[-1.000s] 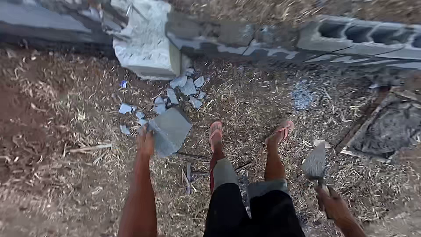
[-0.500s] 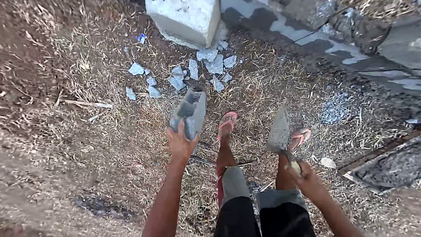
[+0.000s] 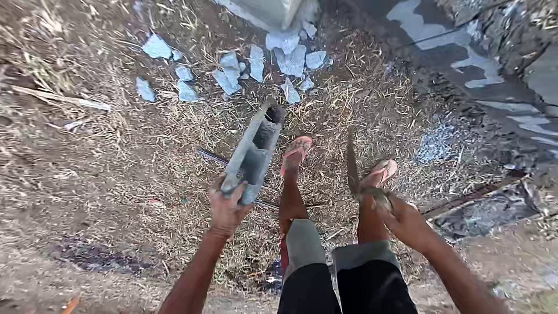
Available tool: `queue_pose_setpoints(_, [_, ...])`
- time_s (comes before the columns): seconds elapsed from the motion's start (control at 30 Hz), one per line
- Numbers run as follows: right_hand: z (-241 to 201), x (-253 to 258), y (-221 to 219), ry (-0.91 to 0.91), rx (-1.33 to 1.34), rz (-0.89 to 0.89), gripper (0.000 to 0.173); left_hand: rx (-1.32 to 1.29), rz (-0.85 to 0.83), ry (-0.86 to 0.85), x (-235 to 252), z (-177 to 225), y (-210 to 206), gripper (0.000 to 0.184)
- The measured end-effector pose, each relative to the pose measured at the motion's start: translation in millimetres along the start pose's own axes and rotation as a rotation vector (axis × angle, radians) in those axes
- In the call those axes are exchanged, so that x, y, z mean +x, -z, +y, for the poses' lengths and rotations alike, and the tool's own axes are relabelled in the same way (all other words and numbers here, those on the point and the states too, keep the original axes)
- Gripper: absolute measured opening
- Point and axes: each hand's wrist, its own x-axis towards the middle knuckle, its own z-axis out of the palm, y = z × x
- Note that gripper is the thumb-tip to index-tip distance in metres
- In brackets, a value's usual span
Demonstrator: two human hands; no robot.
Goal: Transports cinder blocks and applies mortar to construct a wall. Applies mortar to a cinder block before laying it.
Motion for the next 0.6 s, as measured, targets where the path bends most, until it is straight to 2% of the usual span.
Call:
queue_pose_setpoints(0.03, [-11.2, 8.2, 1.3, 0.000, -0.094, 0.041, 0.056, -0.008, 0.007, -0.003, -5.7, -6.0, 0.7, 0.058])
queue_pose_setpoints(0.1, [-18.2, 28.3, 0.0, -0.017, -0.045, 0.023, 0.059, -0.003, 0.016, 0.006, -18.0, -16.8, -0.8, 0.059])
queue_pose_setpoints(0.23, [-24.0, 59.3, -22.9, 0.019, 0.333, -0.049, 0.033, 0.032, 0.031, 0.013, -37.4, -35.0, -6.5, 0.063])
queue_pose_setpoints(0.3, [-29.3, 70.7, -31.8, 0.001, 0.317, -0.095, 0.031, 0.054, 0.042, 0.020, -46.2, -40.5, -9.1, 0.063])
queue_pose_setpoints(0.4, [-43.1, 83.6, -45.2, -0.015, 0.201, -0.132, 0.040, 0.066, 0.040, 0.042, -54.1, -47.1, -10.5, 0.062])
queue_pose_setpoints(0.43, [-49.8, 87.1, -47.0, -0.024, 0.213, -0.170, 0.040, 0.066, 0.034, 0.048, -55.3, -48.5, -10.3, 0.062])
queue_pose_setpoints(0.5, [-61.5, 92.6, -45.4, -0.021, 0.379, -0.282, 0.029, 0.053, 0.021, 0.058, -55.4, -49.6, -8.9, 0.063])
queue_pose_setpoints(0.6, [-73.4, 106.5, -27.9, 0.032, 0.553, -0.506, 0.018, 0.058, 0.025, 0.042, -53.1, -48.3, -8.9, 0.065])
